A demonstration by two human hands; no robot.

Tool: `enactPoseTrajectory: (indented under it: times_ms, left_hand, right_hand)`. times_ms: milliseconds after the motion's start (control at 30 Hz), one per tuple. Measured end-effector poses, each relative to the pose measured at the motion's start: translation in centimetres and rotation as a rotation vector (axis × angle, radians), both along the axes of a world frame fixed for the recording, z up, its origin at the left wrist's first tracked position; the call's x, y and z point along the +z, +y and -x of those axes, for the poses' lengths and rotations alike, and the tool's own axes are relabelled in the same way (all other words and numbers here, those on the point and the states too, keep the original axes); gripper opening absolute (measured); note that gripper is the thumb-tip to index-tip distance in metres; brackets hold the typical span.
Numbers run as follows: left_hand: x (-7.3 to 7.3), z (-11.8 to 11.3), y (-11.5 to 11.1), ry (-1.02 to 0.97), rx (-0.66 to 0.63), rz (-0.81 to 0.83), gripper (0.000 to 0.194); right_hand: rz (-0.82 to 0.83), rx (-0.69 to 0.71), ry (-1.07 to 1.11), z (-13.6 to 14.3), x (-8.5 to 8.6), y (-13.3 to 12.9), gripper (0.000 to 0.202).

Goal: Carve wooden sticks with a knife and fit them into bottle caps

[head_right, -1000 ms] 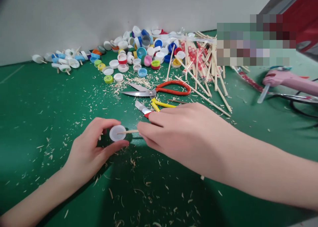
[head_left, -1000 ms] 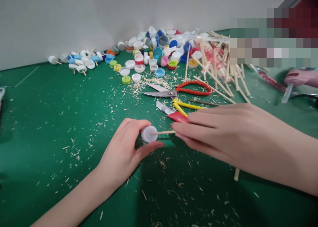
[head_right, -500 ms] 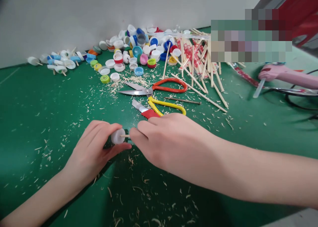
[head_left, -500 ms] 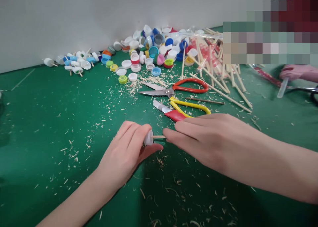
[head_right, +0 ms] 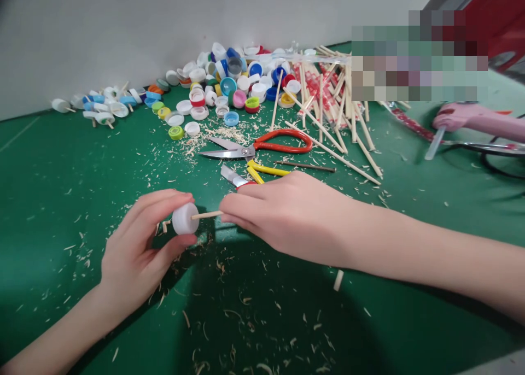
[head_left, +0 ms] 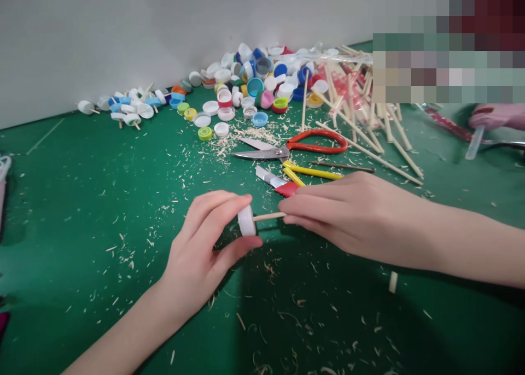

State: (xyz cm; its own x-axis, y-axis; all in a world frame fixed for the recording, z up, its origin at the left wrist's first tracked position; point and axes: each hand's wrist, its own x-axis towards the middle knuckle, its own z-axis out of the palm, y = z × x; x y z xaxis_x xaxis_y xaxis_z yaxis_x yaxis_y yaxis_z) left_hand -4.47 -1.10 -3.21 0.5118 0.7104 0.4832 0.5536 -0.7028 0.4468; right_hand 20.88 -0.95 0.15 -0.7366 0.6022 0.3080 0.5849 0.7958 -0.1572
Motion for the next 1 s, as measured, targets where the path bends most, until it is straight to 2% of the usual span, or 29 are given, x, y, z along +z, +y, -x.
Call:
enactPoseTrajectory:
  times_ms: [267, 400, 833, 1000]
  left_hand:
    - [0.22, -0.15, -0.23, -0.003, 0.031, 0.02, 0.027]
    - [0.45, -0.32, -0.34, 0.017, 0.004, -0.017, 0.024]
    - [0.49, -0.44, -0.23, 0.067, -0.045, -0.05, 0.023]
    - [0.37, -0.39, -0.19, 0.067, -0.053, -0.054, 0.024]
  right_hand:
    - [0.122, 0.02, -0.051, 0.22, -0.2, -0.21, 0.015]
    - [0.145, 0.062, -0.03, 0.48, 0.0, -0.35, 0.014]
    - [0.219, 0.079, -0.048, 0.61, 0.06, -0.23, 0.017]
    - [0.37, 0.041, 0.04, 0.83, -0.22, -0.19, 0.015]
